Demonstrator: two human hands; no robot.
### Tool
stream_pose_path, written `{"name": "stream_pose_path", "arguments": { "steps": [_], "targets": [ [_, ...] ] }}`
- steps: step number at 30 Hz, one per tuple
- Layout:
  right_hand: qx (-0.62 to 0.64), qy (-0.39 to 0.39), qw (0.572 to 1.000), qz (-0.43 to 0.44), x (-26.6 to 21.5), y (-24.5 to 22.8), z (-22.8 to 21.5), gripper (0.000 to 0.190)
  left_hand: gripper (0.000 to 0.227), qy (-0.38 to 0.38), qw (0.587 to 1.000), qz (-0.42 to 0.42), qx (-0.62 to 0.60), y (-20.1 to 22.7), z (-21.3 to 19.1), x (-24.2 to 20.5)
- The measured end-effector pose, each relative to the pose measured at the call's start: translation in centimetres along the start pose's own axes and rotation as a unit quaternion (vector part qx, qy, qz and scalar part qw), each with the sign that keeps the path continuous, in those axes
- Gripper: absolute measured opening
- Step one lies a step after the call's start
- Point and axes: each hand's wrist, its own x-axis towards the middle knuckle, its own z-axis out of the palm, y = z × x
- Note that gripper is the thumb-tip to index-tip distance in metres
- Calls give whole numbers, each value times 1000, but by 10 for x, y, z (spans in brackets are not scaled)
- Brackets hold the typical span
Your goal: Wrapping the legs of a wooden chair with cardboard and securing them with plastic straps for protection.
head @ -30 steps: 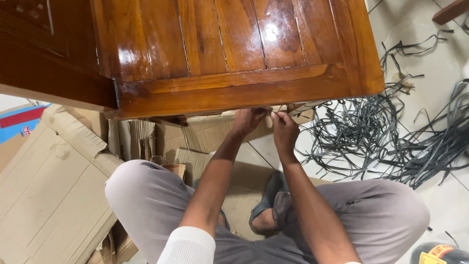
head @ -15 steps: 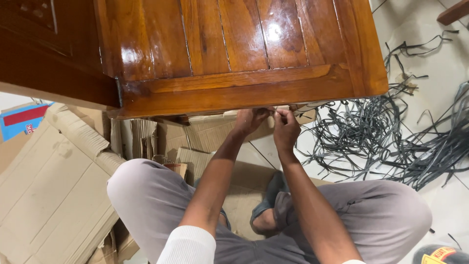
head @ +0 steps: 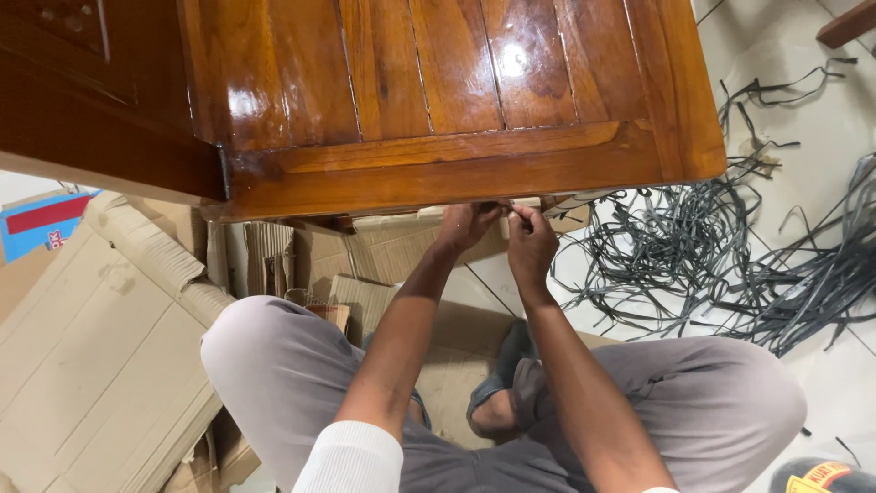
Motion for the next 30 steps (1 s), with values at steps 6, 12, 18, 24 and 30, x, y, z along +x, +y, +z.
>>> {"name": "stream_pose_path", "arguments": {
  "steps": [6,12,18,24,30],
  "targets": [
    [62,-67,995,37,0,17,4,20,27,84,816,87,565,56,39,-19],
    [238,-153,956,81,4,33,4,20,28,96,790,64,603,49,33,-15],
    [384,-149,885,216,3,42,12,16,22,25,828,56,558,50,27,-18],
    [423,-139,865,231,4,45,13,17,19,12,855,82,513,42,19,-16],
    [412,-120,881,198,3,45,12,21,20,47,839,90,534,32,15,-14]
  ]
}}
